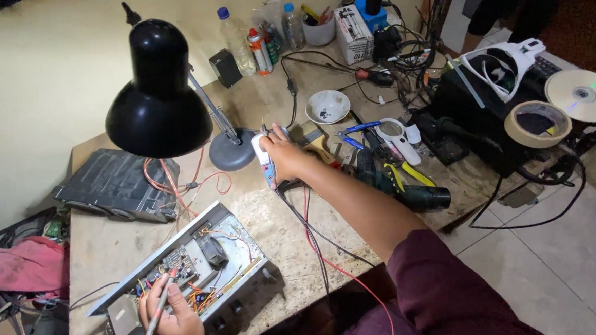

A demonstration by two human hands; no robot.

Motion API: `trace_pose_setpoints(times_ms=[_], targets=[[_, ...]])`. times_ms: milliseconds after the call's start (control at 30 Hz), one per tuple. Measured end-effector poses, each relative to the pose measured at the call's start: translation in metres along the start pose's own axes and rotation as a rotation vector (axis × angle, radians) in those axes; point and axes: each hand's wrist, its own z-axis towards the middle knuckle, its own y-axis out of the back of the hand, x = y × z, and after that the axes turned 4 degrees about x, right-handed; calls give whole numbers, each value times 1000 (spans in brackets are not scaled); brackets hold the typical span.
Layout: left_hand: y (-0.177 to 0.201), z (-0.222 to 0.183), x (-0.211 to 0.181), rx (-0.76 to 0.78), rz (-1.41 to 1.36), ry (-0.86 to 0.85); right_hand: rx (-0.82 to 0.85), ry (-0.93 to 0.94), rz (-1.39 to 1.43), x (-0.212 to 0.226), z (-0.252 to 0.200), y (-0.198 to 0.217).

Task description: Testing an open amplifier circuit board using a digital multimeter and probes to diagnose issues.

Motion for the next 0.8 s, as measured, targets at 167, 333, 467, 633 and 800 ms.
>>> trace_pose_setpoints(times_ms=[167, 333, 467, 633, 800], targets=[[-9, -1, 6, -48, -48, -53, 12, 10, 10, -3, -2, 0], [-12, 0, 3, -71, -31, -85, -22, 33, -32, -9, 5, -5], [-14, -2, 7, -67, -14, -27, 13, 22, -25, -6, 1, -1], [-7, -1, 13, -12, 59, 24, 43, -11, -58, 3, -6, 6], [-4, 0, 11, 20, 19, 15, 13, 39, 36, 10, -21, 12]])
